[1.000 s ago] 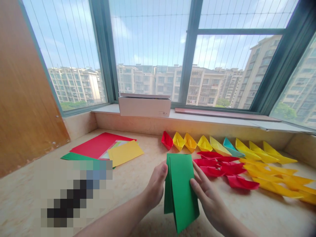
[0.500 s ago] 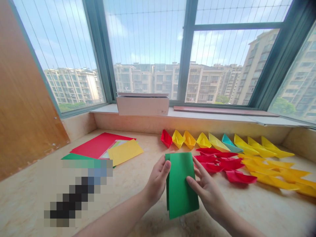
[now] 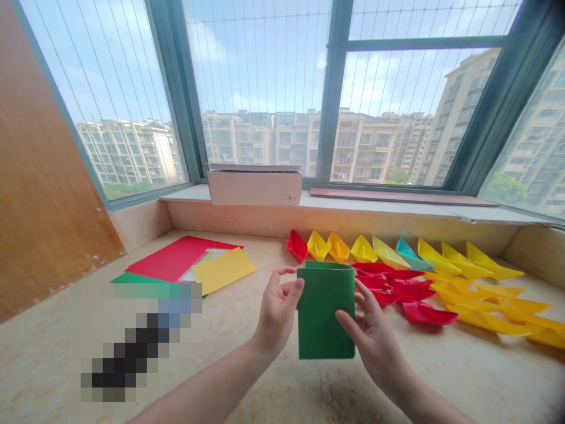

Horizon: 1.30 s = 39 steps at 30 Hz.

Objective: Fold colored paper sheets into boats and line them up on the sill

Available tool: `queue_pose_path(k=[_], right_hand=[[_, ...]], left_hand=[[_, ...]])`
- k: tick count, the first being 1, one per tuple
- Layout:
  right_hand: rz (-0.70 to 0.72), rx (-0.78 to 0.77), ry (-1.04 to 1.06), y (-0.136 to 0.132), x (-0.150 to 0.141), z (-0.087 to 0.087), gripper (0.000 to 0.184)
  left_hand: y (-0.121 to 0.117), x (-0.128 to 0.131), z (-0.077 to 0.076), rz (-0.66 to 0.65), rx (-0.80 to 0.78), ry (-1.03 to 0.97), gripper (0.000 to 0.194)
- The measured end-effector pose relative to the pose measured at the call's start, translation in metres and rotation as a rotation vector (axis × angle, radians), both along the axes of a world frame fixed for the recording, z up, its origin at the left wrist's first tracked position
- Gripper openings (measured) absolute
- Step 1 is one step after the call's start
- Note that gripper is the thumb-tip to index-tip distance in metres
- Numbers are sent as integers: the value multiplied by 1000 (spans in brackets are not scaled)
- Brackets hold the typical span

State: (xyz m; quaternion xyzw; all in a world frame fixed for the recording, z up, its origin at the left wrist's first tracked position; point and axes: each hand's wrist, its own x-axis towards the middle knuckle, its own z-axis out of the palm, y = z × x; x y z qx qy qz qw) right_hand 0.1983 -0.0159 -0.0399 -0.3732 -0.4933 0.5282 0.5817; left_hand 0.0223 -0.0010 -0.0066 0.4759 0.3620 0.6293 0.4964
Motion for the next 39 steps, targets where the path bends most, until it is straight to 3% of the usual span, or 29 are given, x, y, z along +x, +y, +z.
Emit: queue_pose_path(k=[6, 11, 20, 28, 39], right_hand=[[-12, 28, -1, 2, 0, -3, 72], [-26, 33, -25, 2, 0, -2, 71], [21, 14, -78, -2, 0, 2, 78], [202, 63, -109, -2, 4, 11, 40], [258, 84, -137, -13, -4, 23, 40]], left_hand=[[-1, -2, 2, 128, 49, 151, 32], [-3, -3, 3, 87, 63, 220, 37], [-2, -2, 1, 129, 52, 362, 38], [-5, 1, 1, 140, 63, 427, 37], [-5, 2, -5, 208, 176, 565, 32]])
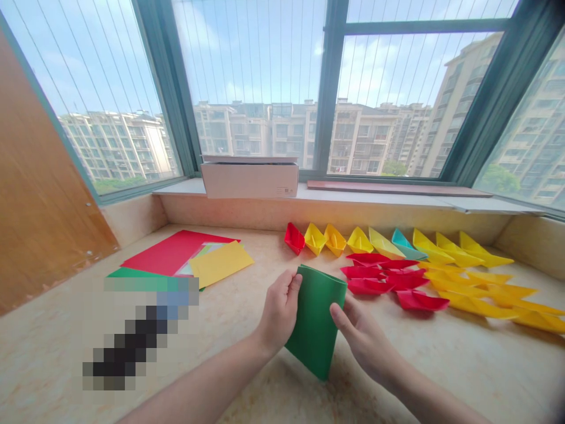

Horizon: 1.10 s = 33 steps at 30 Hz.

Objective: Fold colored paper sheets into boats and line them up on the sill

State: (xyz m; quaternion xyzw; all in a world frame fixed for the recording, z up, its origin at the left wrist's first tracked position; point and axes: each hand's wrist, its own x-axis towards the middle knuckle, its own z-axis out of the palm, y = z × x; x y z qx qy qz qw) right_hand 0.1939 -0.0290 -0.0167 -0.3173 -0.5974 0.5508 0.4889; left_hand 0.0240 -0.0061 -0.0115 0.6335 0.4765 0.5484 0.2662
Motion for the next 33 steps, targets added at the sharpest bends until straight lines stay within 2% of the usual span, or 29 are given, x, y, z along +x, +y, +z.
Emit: queue_pose_path(k=[6, 10, 22, 33], right_hand=[[-57, -10, 41, 2, 2, -10, 42], [-35, 6, 45, 4, 4, -15, 40], [-37, 13, 33, 5, 4, -12, 36], [-121, 14, 12, 10, 3, -14, 35]], left_hand=[[-1, 0, 1, -29, 81, 8, 27], [1, -1, 0, -52, 139, 11, 35], [2, -2, -1, -42, 147, 42, 43], [1, -1, 0, -72, 69, 4, 44]])
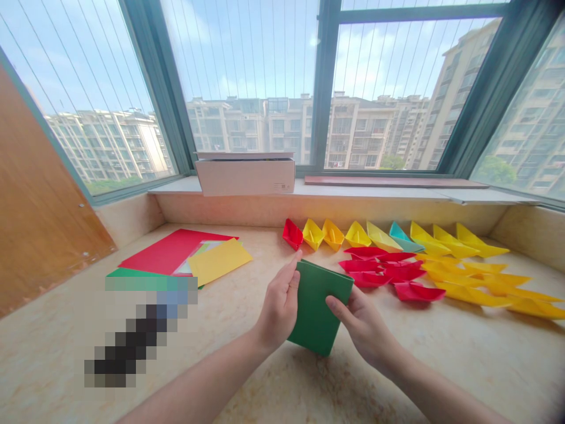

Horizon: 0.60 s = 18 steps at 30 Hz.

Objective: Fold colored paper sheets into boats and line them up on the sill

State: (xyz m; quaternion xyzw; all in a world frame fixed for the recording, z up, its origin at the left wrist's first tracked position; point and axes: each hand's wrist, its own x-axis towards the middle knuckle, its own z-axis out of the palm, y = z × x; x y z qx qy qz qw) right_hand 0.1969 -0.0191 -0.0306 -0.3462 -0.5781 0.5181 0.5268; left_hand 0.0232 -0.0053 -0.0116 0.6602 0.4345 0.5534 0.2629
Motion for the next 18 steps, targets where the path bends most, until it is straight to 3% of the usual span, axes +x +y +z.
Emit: queue_pose_path(k=[7, 14, 18], right_hand=[[1, 26, -42, -1, 2, 2, 30], [6, 82, -92, -1, 5, 4, 30], [36, 86, -65, 0, 4, 4, 27]], left_hand=[[-4, 4, 0, 9, -15, -33, 43], [-6, 7, 2, -69, -146, -144, 40], [-5, 6, 1, -82, -171, -102, 34]])
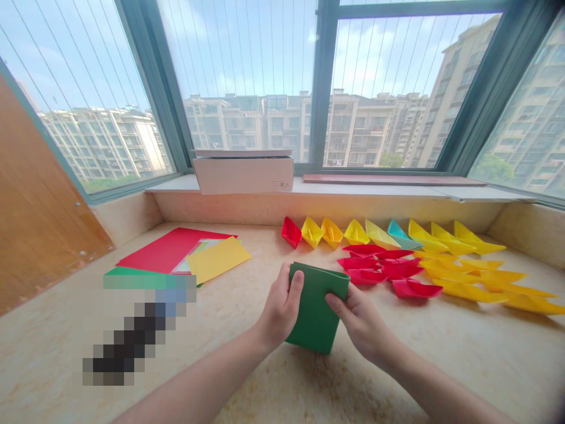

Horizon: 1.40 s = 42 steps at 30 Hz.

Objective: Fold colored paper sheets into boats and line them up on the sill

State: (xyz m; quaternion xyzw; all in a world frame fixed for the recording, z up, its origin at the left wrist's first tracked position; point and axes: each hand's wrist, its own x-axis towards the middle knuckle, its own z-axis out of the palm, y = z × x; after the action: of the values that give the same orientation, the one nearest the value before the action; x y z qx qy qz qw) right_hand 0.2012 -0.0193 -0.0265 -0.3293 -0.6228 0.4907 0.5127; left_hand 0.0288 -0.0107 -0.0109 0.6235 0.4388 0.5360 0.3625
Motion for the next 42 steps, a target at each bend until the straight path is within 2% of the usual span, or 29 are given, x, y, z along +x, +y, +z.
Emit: queue_pose_path(k=[7, 14, 21, 34, 38, 42], right_hand=[[-5, -43, 45, 2, -4, -1, 26], [-21, -69, 69, 1, -5, 1, 28], [-32, -18, 1, 2, -4, 1, 31], [-6, 1, -90, -4, -3, -6, 38], [-1, -14, -58, -3, -2, -7, 39], [-5, -19, -43, -3, -3, -6, 38]], left_hand=[[-2, -1, 5, 60, 49, 146, 36], [-4, -1, 5, 28, 20, 112, 39], [-5, 1, 4, 37, -30, 59, 42], [0, -3, 3, 123, -29, 267, 39], [0, -2, 1, 91, -68, 223, 32], [1, -4, 0, 92, -32, 178, 33]])
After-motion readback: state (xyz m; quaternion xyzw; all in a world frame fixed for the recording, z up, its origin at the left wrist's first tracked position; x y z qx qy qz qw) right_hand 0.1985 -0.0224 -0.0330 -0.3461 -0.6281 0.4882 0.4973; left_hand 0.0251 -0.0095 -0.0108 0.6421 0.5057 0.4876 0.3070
